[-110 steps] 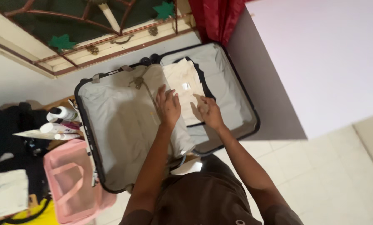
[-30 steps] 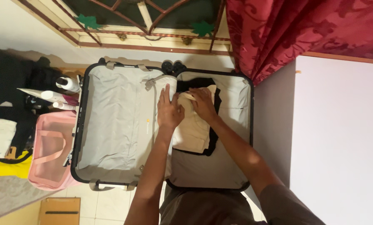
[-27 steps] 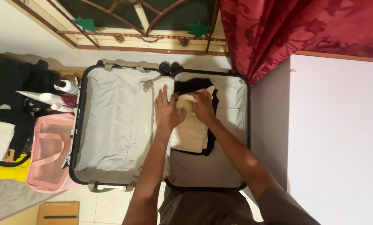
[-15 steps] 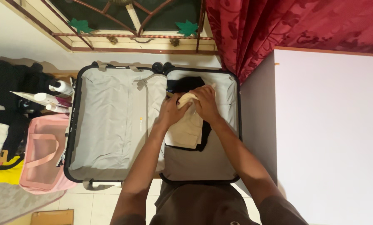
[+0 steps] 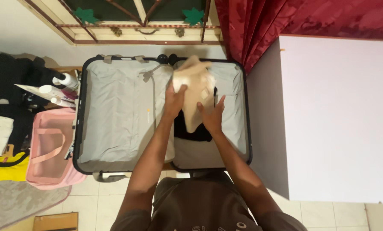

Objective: The person removes folded clothes from an open suitcase and places them on a nearby bed. They then close the suitcase, secure the internal straps, and zip it shut.

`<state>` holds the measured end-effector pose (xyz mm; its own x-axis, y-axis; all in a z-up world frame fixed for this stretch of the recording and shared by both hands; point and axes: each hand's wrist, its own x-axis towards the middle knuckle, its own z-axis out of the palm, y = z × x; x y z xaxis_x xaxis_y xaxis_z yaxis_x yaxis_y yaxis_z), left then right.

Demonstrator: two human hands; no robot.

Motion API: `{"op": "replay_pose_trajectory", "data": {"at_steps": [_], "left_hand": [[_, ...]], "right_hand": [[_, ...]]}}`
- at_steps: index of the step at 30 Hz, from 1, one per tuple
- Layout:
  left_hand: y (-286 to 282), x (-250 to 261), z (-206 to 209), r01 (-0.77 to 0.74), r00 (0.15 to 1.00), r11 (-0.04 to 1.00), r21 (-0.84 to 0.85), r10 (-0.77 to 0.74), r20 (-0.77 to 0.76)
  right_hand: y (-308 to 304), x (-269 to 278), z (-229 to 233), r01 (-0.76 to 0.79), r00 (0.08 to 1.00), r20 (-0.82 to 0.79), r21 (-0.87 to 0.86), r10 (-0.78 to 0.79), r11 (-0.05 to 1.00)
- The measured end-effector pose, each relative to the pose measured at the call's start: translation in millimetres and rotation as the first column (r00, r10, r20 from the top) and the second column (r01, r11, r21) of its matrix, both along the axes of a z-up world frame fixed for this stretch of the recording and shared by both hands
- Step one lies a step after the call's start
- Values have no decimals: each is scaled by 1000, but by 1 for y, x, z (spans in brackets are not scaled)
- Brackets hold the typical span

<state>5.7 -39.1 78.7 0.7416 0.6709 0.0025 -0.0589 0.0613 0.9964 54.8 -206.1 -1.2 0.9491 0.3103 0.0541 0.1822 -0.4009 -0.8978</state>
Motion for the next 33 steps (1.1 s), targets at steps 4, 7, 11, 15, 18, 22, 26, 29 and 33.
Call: {"op": "replay_pose_trajectory", "data": {"at_steps": [4, 7, 11, 15, 18, 22, 26, 29, 33], "left_hand": [[4, -35, 7, 86, 948, 875, -476, 76, 310], [12, -69, 10, 185, 919, 712, -677, 118, 376], [25, -125, 15, 145, 915, 575, -805, 232, 331], [39, -193, 24, 297, 825, 584, -756, 242, 511], [54, -252, 31, 282, 811, 649, -706, 231, 537], [86, -345, 32, 55, 849, 816, -575, 265, 458], [119, -437, 25, -217, 917, 874, -434, 336, 217], [140, -493, 24, -324, 927, 820, -472, 375, 15], [160, -557, 26, -311, 920, 873, -376, 376, 114]], "right_hand": [[-5, -30, 0, 155, 867, -497, 333, 34, 930], [-12, -47, 17, 239, 710, -697, 378, 105, 894], [-4, -99, 46, 267, 586, -710, 625, 391, 734], [12, -163, 73, 323, 501, -658, 745, 562, 583], [26, -204, 87, 305, 482, -610, 790, 629, 532], [52, -251, 95, 149, 669, -561, 743, 487, 652], [82, -295, 95, -13, 749, -495, 653, 441, 757], [106, -321, 97, -151, 765, -438, 592, 473, 792], [135, -345, 100, -325, 744, -398, 486, 536, 811]]}}
